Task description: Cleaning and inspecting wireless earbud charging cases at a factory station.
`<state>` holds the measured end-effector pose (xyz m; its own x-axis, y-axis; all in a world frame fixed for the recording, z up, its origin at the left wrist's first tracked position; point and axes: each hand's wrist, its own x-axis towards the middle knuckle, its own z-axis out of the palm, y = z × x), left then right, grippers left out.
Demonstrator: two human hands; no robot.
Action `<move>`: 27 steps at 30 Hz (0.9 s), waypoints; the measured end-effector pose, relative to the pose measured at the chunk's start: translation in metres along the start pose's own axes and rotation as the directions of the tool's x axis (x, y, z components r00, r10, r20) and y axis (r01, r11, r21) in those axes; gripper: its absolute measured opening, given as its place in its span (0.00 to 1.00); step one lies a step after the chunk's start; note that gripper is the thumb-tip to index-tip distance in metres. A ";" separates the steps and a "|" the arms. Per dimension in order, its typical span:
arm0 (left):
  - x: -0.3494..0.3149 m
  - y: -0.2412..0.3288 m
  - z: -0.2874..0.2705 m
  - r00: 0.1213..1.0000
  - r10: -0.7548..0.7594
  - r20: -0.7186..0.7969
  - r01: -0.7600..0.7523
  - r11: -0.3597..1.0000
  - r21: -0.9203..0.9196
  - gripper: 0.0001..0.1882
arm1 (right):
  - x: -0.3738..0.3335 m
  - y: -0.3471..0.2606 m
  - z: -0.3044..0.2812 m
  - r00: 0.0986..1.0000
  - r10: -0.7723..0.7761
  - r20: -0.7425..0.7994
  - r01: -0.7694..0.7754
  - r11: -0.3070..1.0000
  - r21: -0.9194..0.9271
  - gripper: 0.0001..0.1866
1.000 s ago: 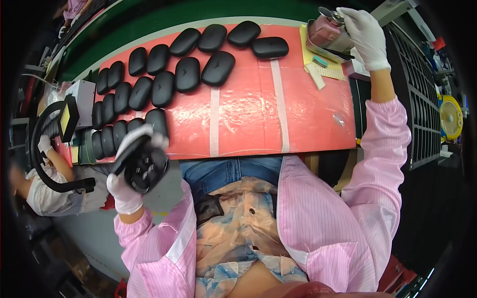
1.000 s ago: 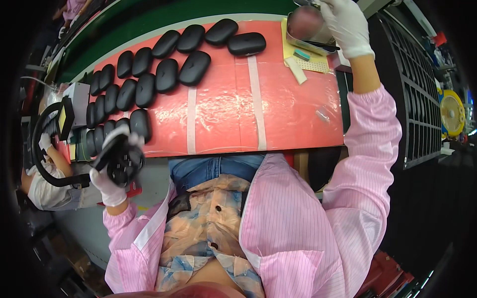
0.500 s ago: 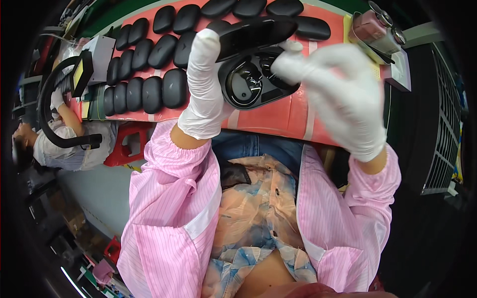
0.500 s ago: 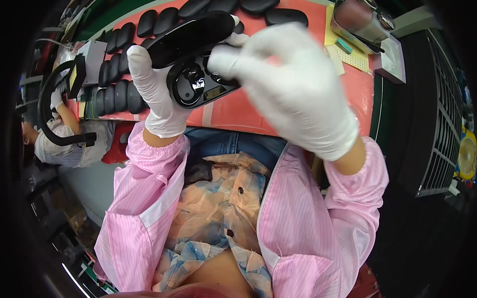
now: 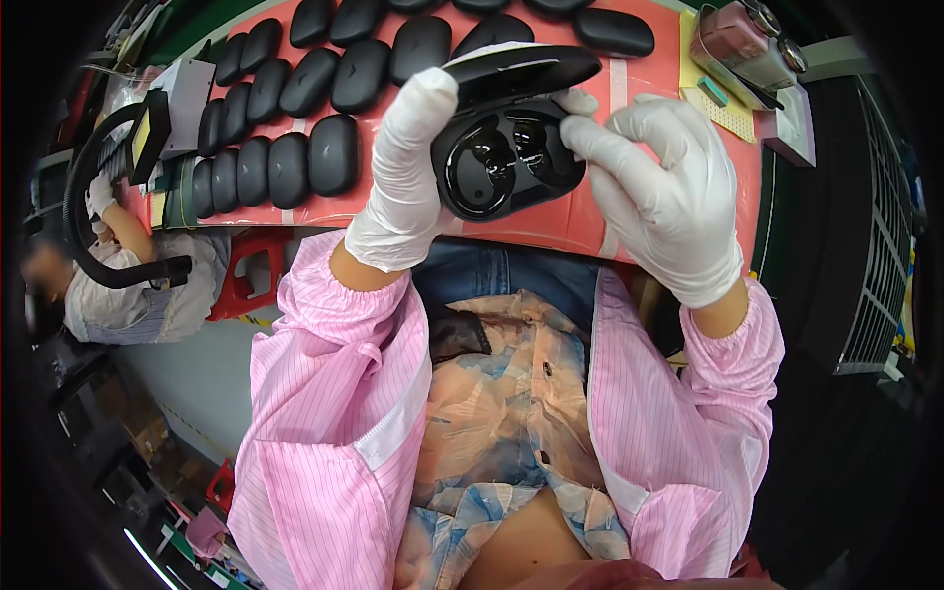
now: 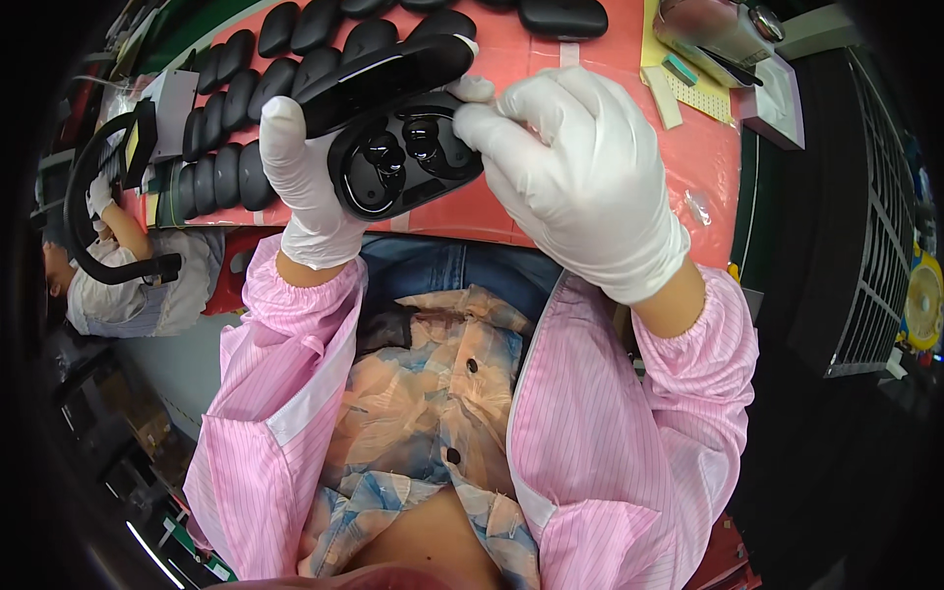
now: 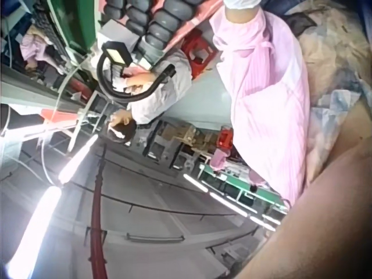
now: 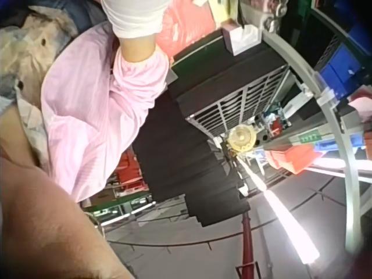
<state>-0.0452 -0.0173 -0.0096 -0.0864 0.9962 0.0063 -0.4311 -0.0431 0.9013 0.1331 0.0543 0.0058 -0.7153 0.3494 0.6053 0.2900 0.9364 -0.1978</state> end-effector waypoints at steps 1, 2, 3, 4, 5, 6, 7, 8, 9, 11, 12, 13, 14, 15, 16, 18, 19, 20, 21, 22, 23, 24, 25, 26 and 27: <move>-0.001 0.001 0.001 1.000 0.005 -0.027 -0.005 1.000 -0.002 0.62 | 0.000 0.002 0.002 1.000 0.000 0.002 0.000 1.000 0.000 0.16; -0.003 0.002 0.002 0.998 0.010 -0.056 -0.011 1.000 -0.003 0.62 | 0.000 0.005 0.004 0.999 0.035 -0.018 -0.034 0.996 0.081 0.16; -0.001 0.001 0.001 0.999 0.037 -0.036 -0.038 0.999 -0.019 0.62 | -0.002 0.007 0.005 0.997 0.072 -0.035 -0.065 0.984 0.163 0.16; 0.001 0.000 -0.002 0.998 0.039 -0.042 -0.039 0.999 -0.018 0.62 | -0.007 0.010 0.005 0.990 0.105 -0.092 -0.085 0.977 0.196 0.14; 0.002 -0.001 -0.006 0.996 0.088 0.030 -0.086 0.994 -0.061 0.53 | -0.010 0.009 0.006 0.965 0.191 -0.181 -0.145 0.960 0.242 0.15; 0.002 -0.002 -0.008 0.985 0.139 0.100 -0.128 0.986 -0.106 0.45 | -0.012 0.006 0.007 0.924 0.278 -0.262 -0.199 0.935 0.292 0.16; 0.003 -0.001 -0.006 0.991 0.115 0.070 -0.108 0.989 -0.104 0.46 | -0.018 0.003 0.011 0.895 0.342 -0.285 -0.229 0.902 0.365 0.16; 0.004 -0.002 -0.007 0.991 0.116 0.064 -0.109 0.989 -0.101 0.46 | -0.021 -0.003 0.013 0.915 0.341 -0.216 -0.222 0.872 0.437 0.15; 0.004 -0.003 -0.009 0.992 0.109 0.070 -0.099 0.986 -0.135 0.46 | -0.023 -0.013 0.014 0.931 0.334 -0.146 -0.220 0.835 0.505 0.14; 0.007 -0.005 -0.009 0.992 0.097 0.080 -0.082 0.982 -0.172 0.46 | -0.028 -0.024 0.023 0.963 0.234 -0.132 -0.171 0.912 0.372 0.16; 0.008 -0.004 -0.010 0.992 0.096 0.087 -0.081 0.984 -0.161 0.46 | -0.029 -0.021 0.027 0.986 0.111 -0.121 -0.081 0.970 0.230 0.17; 0.008 -0.004 -0.011 0.991 0.095 0.091 -0.080 0.985 -0.153 0.46 | -0.026 -0.017 0.029 0.976 0.124 -0.179 -0.100 0.985 0.139 0.17; 0.004 -0.004 -0.008 0.998 0.055 0.036 -0.048 0.981 -0.191 0.44 | -0.027 -0.010 0.030 0.970 0.176 -0.170 -0.159 0.981 0.110 0.17; 0.004 -0.006 -0.009 0.998 0.053 0.034 -0.045 0.980 -0.194 0.44 | -0.030 -0.004 0.030 0.960 0.227 -0.162 -0.217 0.973 0.079 0.17; 0.004 -0.008 -0.011 0.997 0.044 0.069 -0.028 0.976 -0.218 0.42 | -0.033 -0.002 0.032 0.961 0.233 -0.146 -0.220 0.970 0.100 0.16; 0.003 -0.008 -0.012 0.995 0.057 0.080 -0.040 0.980 -0.193 0.39 | -0.032 0.003 0.026 0.960 0.246 -0.136 -0.221 0.960 0.174 0.15; 0.004 -0.008 -0.011 0.996 0.033 0.078 -0.018 0.983 -0.180 0.39 | -0.030 0.005 0.023 0.958 0.260 -0.125 -0.224 0.943 0.244 0.15; 0.005 -0.007 -0.009 0.997 0.009 0.076 0.004 0.986 -0.167 0.39 | -0.025 0.006 0.020 0.958 0.258 -0.123 -0.222 0.944 0.245 0.15; 0.006 -0.006 -0.004 0.998 -0.010 0.055 0.019 0.987 -0.161 0.38 | -0.018 0.007 0.016 0.951 0.257 -0.173 -0.184 0.918 0.351 0.14; 0.005 -0.007 -0.004 0.997 -0.024 0.080 0.037 0.984 -0.172 0.37 | -0.015 0.006 0.015 0.939 0.263 -0.222 -0.140 0.881 0.453 0.12; 0.003 -0.008 -0.004 0.994 -0.037 0.107 0.056 0.982 -0.182 0.36 | -0.009 -0.001 0.021 0.952 0.262 -0.158 -0.076 0.703 0.707 0.11; 0.000 -0.007 -0.004 0.991 -0.076 0.106 0.094 0.981 -0.171 0.34 | -0.002 -0.004 0.011 0.998 0.059 -0.008 -0.048 0.879 0.474 0.12; -0.003 -0.003 0.000 0.988 -0.140 0.061 0.149 0.974 -0.170 0.33 | 0.005 -0.007 0.001 0.976 -0.096 0.194 0.053 0.975 0.215 0.12; -0.006 0.000 0.003 0.979 -0.204 0.017 0.204 0.964 -0.171 0.32 | 0.005 -0.008 0.007 0.988 -0.064 0.140 0.043 0.988 0.149 0.13; -0.005 -0.006 0.003 0.962 -0.247 -0.114 0.227 0.960 -0.166 0.30 | 0.005 -0.007 0.009 0.988 -0.062 0.141 0.040 0.988 0.150 0.13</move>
<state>-0.0393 -0.0221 -0.0135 -0.0790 0.9608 -0.2657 -0.5821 0.1719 0.7947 0.1221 0.0496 0.0036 -0.8145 0.2923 0.5012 0.1625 0.9442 -0.2865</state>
